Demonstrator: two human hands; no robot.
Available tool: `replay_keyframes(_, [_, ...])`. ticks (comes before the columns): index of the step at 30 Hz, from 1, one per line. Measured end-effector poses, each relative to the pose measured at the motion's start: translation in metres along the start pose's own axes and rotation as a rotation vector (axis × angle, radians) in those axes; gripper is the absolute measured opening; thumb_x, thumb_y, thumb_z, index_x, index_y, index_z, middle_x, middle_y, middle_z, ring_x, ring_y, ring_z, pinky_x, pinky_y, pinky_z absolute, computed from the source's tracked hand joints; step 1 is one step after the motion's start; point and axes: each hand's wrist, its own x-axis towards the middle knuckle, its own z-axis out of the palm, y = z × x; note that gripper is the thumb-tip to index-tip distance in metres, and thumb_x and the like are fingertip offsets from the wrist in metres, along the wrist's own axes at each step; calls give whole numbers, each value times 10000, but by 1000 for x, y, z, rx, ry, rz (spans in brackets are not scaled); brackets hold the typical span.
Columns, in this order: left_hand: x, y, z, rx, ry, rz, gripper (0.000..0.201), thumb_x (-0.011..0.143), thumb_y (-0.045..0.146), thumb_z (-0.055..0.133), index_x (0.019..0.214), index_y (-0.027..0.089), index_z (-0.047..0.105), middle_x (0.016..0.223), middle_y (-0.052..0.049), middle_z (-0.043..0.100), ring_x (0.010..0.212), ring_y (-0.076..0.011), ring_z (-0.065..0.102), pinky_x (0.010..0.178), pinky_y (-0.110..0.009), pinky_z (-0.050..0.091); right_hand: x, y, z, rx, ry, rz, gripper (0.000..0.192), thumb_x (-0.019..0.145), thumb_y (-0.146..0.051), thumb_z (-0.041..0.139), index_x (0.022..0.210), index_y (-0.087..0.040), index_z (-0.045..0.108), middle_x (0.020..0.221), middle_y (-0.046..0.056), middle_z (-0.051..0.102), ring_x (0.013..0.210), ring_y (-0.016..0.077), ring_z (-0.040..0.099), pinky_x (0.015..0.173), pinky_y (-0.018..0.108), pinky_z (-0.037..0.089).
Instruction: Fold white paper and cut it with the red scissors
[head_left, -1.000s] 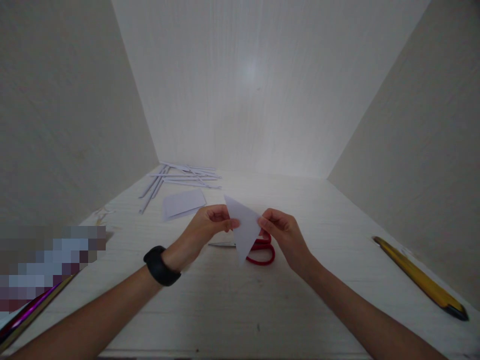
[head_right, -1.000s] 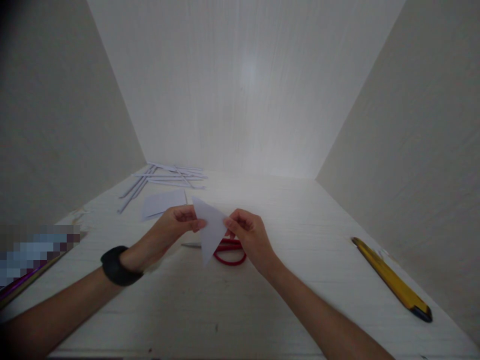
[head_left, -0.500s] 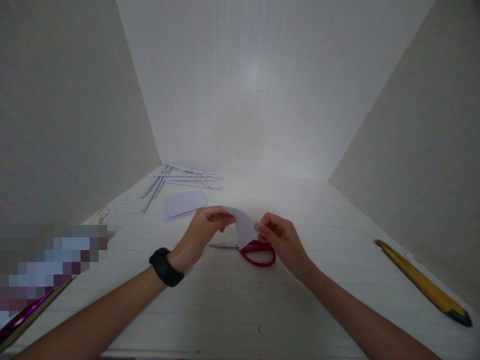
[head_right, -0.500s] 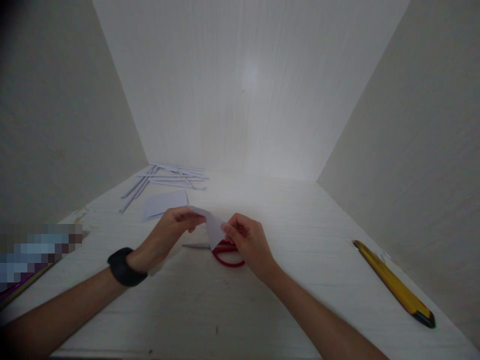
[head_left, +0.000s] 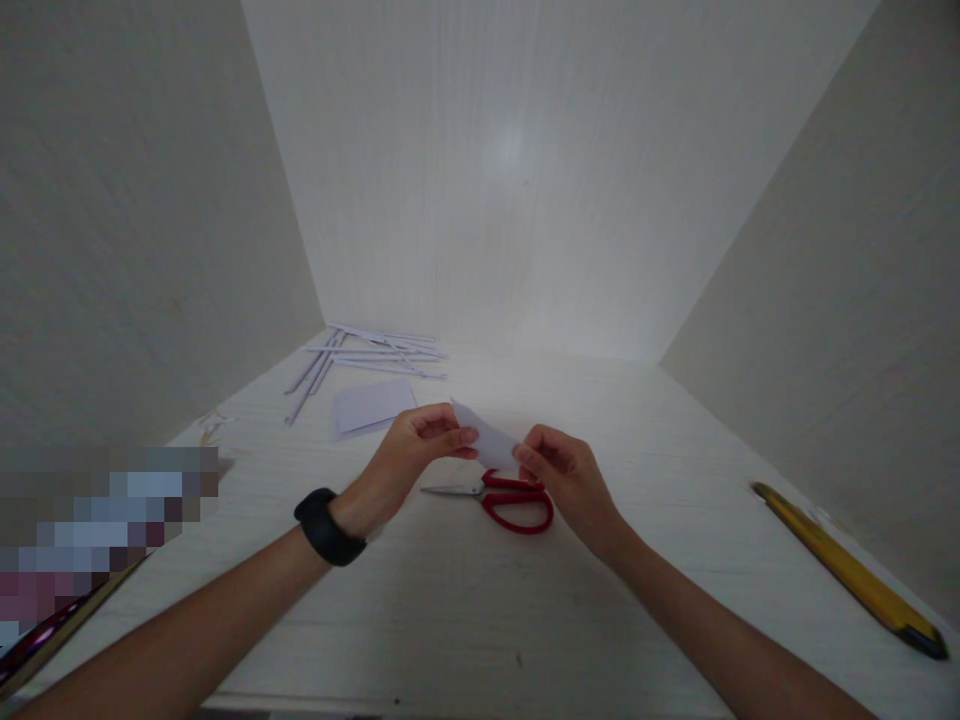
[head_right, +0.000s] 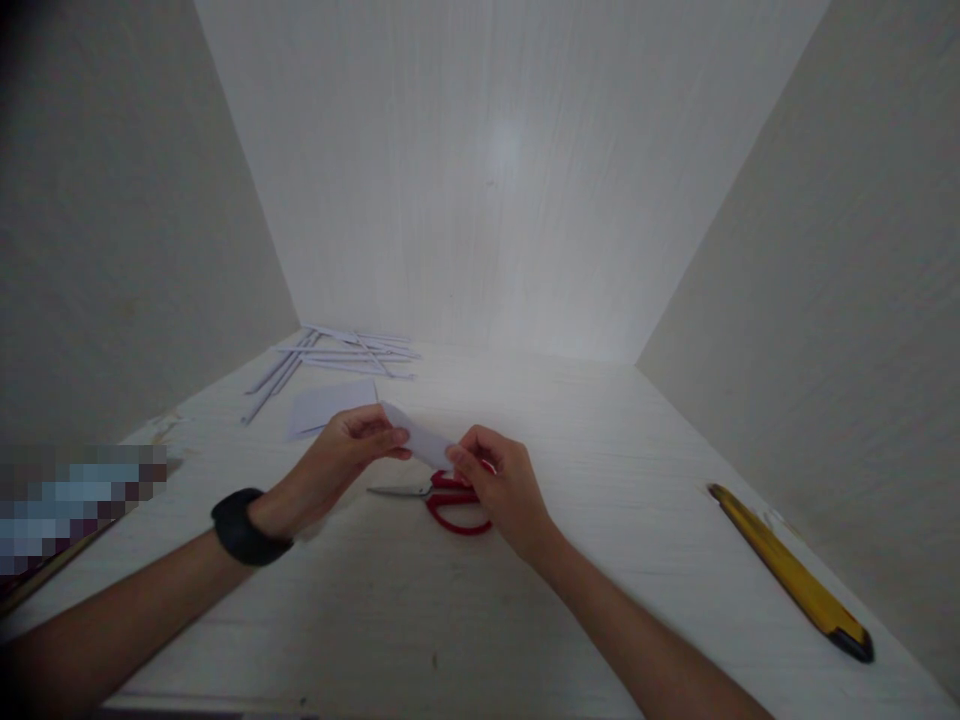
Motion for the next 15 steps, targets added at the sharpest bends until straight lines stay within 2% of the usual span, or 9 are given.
replay_keyframes(5, [0, 3, 0, 27, 20, 54, 138, 685, 219, 766, 652, 145, 654, 629, 30, 658, 594, -87, 593, 585, -190, 510, -2, 1, 1, 24, -12, 3, 296, 829, -386, 589, 627, -186, 508, 540, -22, 519, 499, 106, 425, 496, 227, 326])
replay_keyframes(11, [-2, 1, 0, 43, -25, 71, 137, 694, 190, 757, 818, 170, 703, 780, 14, 711, 674, -95, 621, 592, -176, 520, 0, 5, 0, 30, -6, 11, 306, 830, -392, 585, 622, -184, 504, 540, -18, 513, 505, 109, 427, 502, 232, 325])
replay_keyframes(15, [1, 0, -1, 77, -28, 48, 108, 698, 201, 754, 783, 161, 700, 751, 9, 699, 678, -107, 628, 589, -182, 532, 1, 5, 0, 30, -15, 20, 304, 829, -400, 586, 633, -181, 509, 549, -16, 521, 510, 109, 434, 504, 231, 334])
